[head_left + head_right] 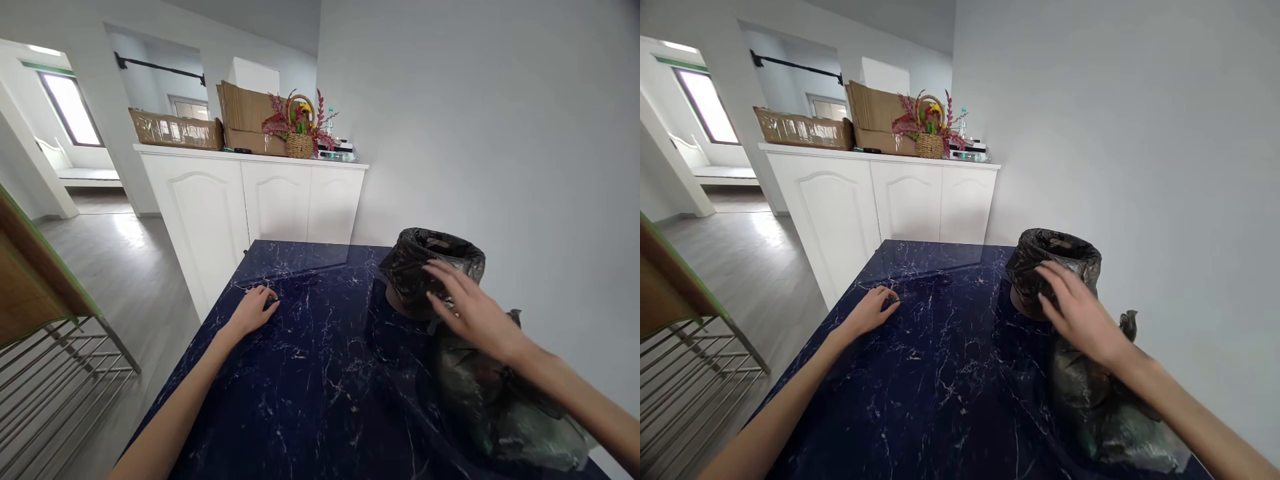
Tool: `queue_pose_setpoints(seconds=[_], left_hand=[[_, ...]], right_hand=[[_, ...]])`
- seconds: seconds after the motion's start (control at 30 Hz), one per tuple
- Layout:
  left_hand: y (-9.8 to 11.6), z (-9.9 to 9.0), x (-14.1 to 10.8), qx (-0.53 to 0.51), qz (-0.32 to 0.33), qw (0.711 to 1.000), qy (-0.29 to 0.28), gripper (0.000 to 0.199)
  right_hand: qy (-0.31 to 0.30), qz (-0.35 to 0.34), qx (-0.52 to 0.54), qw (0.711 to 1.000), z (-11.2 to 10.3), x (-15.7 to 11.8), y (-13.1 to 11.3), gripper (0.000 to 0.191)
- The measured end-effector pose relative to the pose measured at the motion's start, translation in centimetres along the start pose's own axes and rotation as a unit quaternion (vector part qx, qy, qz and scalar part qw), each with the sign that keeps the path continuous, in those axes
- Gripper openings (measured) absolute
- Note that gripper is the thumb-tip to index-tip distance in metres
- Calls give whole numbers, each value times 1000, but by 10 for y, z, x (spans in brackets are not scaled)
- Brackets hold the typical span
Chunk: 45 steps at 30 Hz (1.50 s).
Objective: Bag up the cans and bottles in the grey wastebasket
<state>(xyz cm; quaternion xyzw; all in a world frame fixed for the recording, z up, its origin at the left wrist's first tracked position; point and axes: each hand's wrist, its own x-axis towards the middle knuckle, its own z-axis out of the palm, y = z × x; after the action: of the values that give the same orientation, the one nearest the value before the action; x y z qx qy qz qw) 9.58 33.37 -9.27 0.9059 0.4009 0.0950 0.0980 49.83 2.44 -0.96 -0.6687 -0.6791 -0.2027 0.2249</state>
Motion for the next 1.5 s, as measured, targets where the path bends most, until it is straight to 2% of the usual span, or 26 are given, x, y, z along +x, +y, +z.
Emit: queue_pose_setpoints(seconds=[0.1, 0.17, 0.27, 0.33, 0.4, 0.53, 0.63, 1.03, 1.5], left_hand=[[-4, 24, -19, -7, 23, 998, 52, 51], [-9, 32, -28, -10, 27, 998, 61, 53], [-13, 38, -35, -8, 20, 998, 58, 57], [-14, 40, -38, -5, 14, 999, 51, 59], [-12, 41, -41, -2, 9, 999, 46, 60], [-10, 43, -44, 4, 4, 999, 45, 61], [-12, 45, -45, 4, 9, 999, 47, 60], [-21, 66, -49, -14, 17, 996, 88, 51], [-25, 73, -53, 2, 46, 992, 118, 46]], right_hand=[[-78, -4, 113, 990, 19, -35, -49, 52], [-134, -9, 184, 974, 40, -55, -77, 51], [-206, 38, 271, 939, 79, -69, -108, 54], [-235, 85, 311, 917, 106, -64, -122, 63], [-236, 119, 319, 910, 134, -49, -133, 73], [-212, 136, 265, 931, 182, -8, -142, 86], [-205, 134, 247, 937, 203, 9, -140, 89], [-200, 115, 214, 949, 213, -1, -137, 79], [-165, 104, 208, 958, 222, -8, -136, 69]])
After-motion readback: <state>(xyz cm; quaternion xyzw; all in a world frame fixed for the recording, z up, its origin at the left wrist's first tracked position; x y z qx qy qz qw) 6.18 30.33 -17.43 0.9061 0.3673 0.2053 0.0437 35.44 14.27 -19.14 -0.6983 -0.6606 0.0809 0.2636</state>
